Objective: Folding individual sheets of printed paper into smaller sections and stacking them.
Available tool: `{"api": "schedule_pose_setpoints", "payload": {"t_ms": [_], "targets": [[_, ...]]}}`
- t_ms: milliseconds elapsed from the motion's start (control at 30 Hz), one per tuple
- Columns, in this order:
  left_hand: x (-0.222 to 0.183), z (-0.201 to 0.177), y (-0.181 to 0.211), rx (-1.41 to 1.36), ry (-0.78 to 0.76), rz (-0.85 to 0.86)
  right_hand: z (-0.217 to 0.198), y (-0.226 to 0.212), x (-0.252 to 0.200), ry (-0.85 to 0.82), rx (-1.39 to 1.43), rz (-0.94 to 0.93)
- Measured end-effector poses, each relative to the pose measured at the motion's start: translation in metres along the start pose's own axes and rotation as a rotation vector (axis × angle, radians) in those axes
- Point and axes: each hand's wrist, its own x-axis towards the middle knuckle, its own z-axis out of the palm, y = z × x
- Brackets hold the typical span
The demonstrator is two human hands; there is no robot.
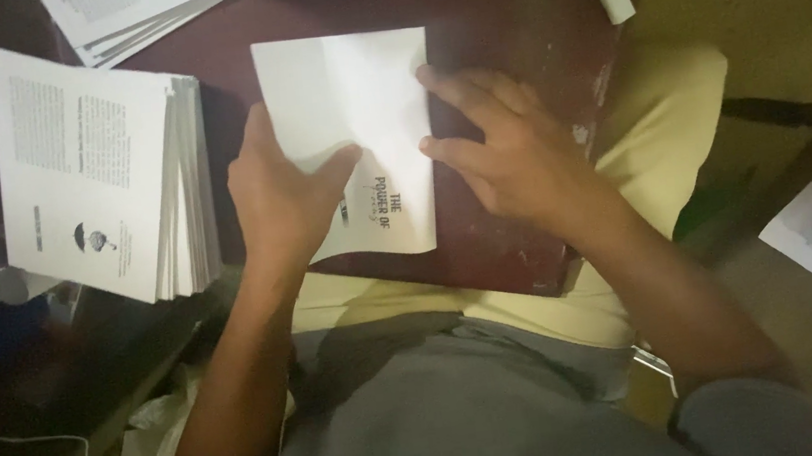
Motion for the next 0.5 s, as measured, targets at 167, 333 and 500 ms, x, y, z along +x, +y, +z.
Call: {"api": "schedule_pose_setpoints", "payload": {"t_ms": [167,333,500], "targets": [[0.001,-0.002,-0.016,0.029,-0.021,-0.003,0.001,-0.015,0.001,-0.071,-0.085,0.103],[0.004,0.001,-0.033,0.027,-0.04,0.031,0.016,-0.027,-0.005,0.046,-0.183,0.065],[0.004,-0.005,-0.032,0.051,-0.068,-0.022,0.024,-0.039,-0.01,0.069,-0.198,0.146]]}}
